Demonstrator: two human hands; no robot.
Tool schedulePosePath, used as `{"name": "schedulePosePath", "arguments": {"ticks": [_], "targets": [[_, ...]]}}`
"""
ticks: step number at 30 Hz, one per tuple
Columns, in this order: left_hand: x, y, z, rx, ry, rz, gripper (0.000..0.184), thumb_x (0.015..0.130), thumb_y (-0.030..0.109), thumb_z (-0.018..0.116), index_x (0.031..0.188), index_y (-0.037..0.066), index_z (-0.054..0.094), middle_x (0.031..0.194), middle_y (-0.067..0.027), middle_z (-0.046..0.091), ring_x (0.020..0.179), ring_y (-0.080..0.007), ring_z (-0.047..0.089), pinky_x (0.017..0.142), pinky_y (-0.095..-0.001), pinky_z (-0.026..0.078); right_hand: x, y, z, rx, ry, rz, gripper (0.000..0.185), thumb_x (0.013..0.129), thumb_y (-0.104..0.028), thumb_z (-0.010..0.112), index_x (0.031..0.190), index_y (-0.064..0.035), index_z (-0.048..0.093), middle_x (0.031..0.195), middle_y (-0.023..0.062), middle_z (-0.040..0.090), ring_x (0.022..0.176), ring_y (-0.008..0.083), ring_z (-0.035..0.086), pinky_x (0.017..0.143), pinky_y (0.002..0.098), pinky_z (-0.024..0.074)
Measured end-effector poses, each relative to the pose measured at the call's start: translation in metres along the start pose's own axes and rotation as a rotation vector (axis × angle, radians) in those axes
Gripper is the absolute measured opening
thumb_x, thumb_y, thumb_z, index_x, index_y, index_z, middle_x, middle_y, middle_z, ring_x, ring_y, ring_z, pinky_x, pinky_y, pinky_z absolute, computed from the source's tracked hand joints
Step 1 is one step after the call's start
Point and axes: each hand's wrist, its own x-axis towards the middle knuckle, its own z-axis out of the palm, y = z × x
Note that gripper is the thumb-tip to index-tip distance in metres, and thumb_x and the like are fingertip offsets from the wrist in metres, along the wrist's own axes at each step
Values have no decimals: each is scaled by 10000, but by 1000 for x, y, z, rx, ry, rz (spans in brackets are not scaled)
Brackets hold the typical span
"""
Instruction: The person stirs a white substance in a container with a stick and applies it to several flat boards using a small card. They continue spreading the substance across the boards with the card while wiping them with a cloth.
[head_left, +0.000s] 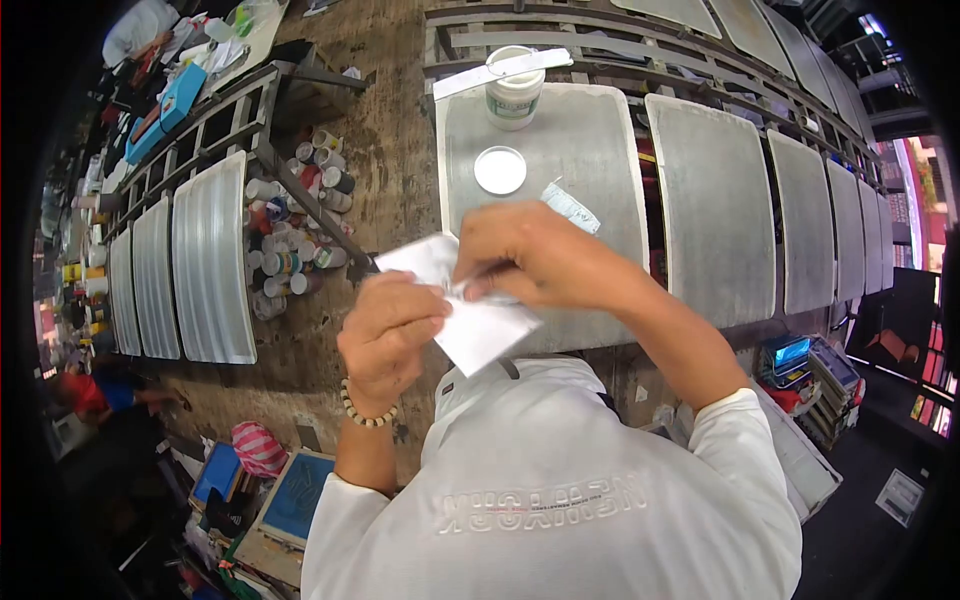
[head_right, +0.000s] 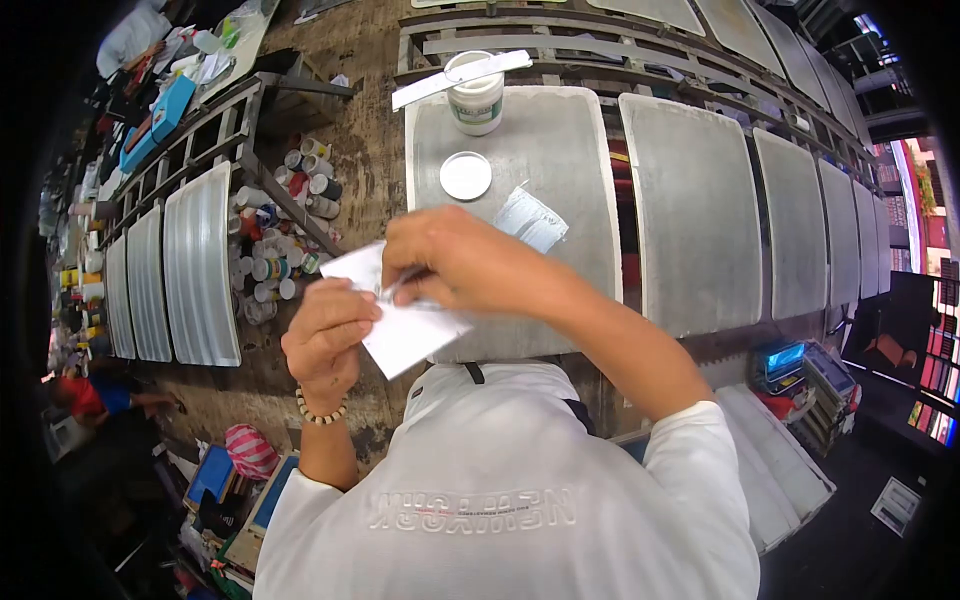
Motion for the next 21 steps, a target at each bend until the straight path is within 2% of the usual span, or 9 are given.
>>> {"name": "schedulePosePath", "arguments": {"ticks": [1,3,6,9,13,16,20,21], "targets": [[3,6,5,-49,27,22,81,776,-16,693,827,38,661,880,-101,734,836,-282,718,856,-466,557,7,10,2,-70,74,-90,137,754,5,741,885,-25,715,840,113,655,816,302,650,702,393,512],[9,5,4,-78,49,69,59,796,0,700,834,14,656,861,-126,730,810,-288,715,753,-418,591,13,10,7,-89,101,-113,138,758,9,736,891,-20,715,838,112,656,812,309,649,706,397,512],[8,-8,-9,-12,134,70,66,795,-3,703,843,6,658,858,-127,732,812,-289,716,769,-428,589,15,-7,3,-125,98,-110,148,766,17,726,912,-9,718,852,115,667,812,310,656,727,399,519],[5,-2,-9,-65,106,99,80,793,-1,706,864,7,669,880,-131,734,814,-293,717,769,-434,594,10,-6,-7,4,13,21,173,775,36,707,941,-10,726,866,112,677,838,282,671,743,380,532],[14,9,-13,-48,46,169,83,785,23,721,856,8,682,905,-127,734,821,-286,721,751,-416,606,31,-6,1,-111,6,-109,137,799,31,692,930,-1,713,856,116,663,815,307,656,718,397,522],[18,6,-21,-14,48,209,127,753,28,736,865,-2,683,890,-119,729,824,-280,718,743,-410,607,44,0,2,-101,37,-129,126,803,15,695,927,-5,700,848,127,647,810,328,642,711,414,509],[23,4,-33,6,-14,228,80,796,18,707,841,-7,645,839,-122,721,779,-274,706,717,-412,601,34,-8,6,-177,-23,-136,125,812,-3,695,936,-7,687,854,134,641,846,341,635,741,425,500],[23,2,-36,28,-24,207,80,800,24,707,841,-7,645,840,-120,721,777,-273,706,719,-412,601,27,-16,1,-188,-71,-64,124,818,-7,691,942,-5,681,871,135,644,871,343,633,762,428,497]]}}
